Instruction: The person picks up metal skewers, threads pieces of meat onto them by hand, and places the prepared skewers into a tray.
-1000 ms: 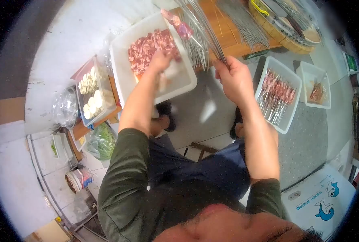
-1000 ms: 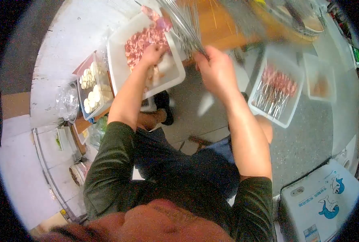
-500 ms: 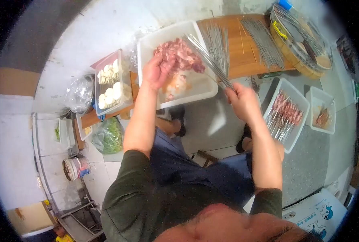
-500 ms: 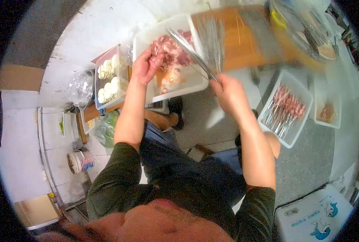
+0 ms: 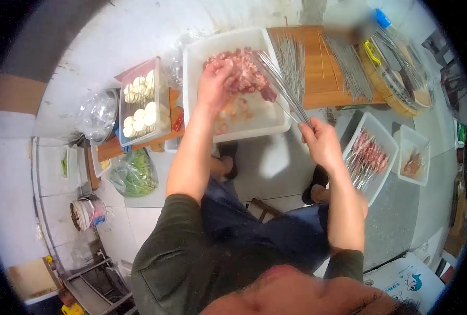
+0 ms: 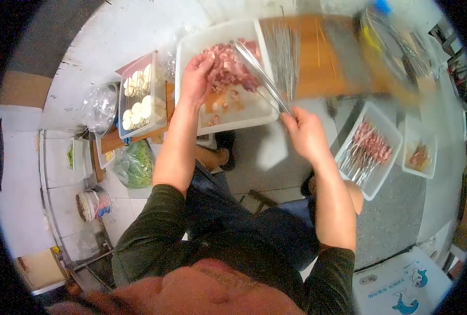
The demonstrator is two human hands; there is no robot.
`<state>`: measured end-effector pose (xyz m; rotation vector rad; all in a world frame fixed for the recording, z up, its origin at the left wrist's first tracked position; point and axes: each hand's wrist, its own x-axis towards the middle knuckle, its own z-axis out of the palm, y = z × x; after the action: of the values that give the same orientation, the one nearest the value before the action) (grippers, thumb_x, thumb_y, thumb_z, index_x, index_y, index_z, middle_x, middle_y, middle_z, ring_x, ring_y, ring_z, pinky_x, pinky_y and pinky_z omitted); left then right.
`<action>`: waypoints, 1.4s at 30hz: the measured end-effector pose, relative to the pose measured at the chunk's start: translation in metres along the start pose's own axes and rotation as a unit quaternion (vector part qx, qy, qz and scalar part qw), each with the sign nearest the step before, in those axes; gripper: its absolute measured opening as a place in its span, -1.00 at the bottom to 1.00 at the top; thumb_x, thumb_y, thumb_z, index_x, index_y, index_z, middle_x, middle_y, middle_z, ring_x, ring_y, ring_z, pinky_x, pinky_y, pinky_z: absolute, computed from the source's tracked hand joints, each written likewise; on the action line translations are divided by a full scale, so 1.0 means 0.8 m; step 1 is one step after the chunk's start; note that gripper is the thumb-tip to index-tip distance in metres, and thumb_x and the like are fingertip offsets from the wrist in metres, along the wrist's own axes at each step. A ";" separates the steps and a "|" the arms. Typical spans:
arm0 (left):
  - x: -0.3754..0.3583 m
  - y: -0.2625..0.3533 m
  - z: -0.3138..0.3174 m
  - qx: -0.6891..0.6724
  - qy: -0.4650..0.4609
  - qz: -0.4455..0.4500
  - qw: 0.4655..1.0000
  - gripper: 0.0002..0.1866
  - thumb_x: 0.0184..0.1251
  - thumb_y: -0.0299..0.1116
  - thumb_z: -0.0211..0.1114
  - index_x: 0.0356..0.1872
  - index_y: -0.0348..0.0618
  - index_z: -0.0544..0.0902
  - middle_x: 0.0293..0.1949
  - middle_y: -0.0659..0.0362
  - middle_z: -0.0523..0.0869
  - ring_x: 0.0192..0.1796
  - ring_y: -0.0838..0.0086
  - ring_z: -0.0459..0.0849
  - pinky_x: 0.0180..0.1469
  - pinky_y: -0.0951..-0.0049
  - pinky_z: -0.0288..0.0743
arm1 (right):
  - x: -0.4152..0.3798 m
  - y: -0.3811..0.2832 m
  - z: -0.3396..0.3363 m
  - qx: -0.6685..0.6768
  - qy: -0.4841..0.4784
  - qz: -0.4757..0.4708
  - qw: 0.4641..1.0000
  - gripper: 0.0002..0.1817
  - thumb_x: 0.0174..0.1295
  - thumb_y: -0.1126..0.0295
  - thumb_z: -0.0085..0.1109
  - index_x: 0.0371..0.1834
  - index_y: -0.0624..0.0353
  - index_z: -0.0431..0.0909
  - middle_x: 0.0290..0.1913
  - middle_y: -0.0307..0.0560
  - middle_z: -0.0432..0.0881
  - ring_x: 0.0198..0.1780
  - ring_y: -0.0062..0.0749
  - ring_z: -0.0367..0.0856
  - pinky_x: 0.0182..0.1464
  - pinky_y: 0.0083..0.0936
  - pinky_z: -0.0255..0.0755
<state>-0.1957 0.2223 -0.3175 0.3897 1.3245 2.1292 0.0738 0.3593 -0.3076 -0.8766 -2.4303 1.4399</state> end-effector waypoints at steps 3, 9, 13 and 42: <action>-0.001 0.005 -0.001 0.033 0.011 -0.003 0.999 -0.85 0.37 -0.48 0.26 -0.10 -0.15 0.52 -0.16 0.10 0.70 -0.13 0.41 0.70 -0.23 0.45 0.60 | -0.002 -0.003 0.003 0.013 0.008 0.000 1.000 -0.67 0.39 0.25 0.16 -0.49 0.24 0.49 -0.62 -0.22 0.50 -0.54 -0.58 0.37 -0.42 -0.51 0.29; 0.003 0.004 -0.007 0.050 0.034 0.058 0.996 -0.69 0.27 -0.51 0.38 0.01 -0.23 0.53 -0.14 0.09 0.68 -0.10 0.41 0.67 -0.02 0.44 0.57 | -0.003 -0.001 0.002 0.004 0.003 -0.009 1.000 -0.69 0.37 0.23 0.17 -0.40 0.28 0.56 -0.59 -0.08 0.58 -0.53 -0.39 0.48 -0.40 -0.41 0.37; 0.002 0.009 -0.005 0.089 0.051 0.071 0.992 -0.61 0.26 -0.52 0.38 0.10 -0.27 0.53 -0.09 0.10 0.68 -0.04 0.44 0.67 0.02 0.44 0.56 | -0.003 0.007 0.002 -0.002 0.005 -0.007 1.000 -0.70 0.37 0.25 0.18 -0.40 0.28 0.55 -0.59 -0.10 0.56 -0.53 -0.44 0.46 -0.39 -0.41 0.37; 0.001 0.011 -0.012 -0.004 -0.064 0.003 0.998 -0.57 0.42 -0.28 0.28 0.21 -0.29 0.50 0.05 0.09 0.68 0.05 0.41 0.67 0.05 0.47 0.61 | -0.003 0.010 0.013 -0.024 0.010 -0.033 0.999 -0.70 0.34 0.24 0.21 -0.39 0.29 0.55 -0.57 0.15 0.53 -0.52 -0.06 0.50 -0.37 -0.26 0.41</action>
<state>-0.2048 0.2130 -0.3139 0.5173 1.2427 2.0767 0.0742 0.3532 -0.3190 -0.8096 -2.4642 1.3496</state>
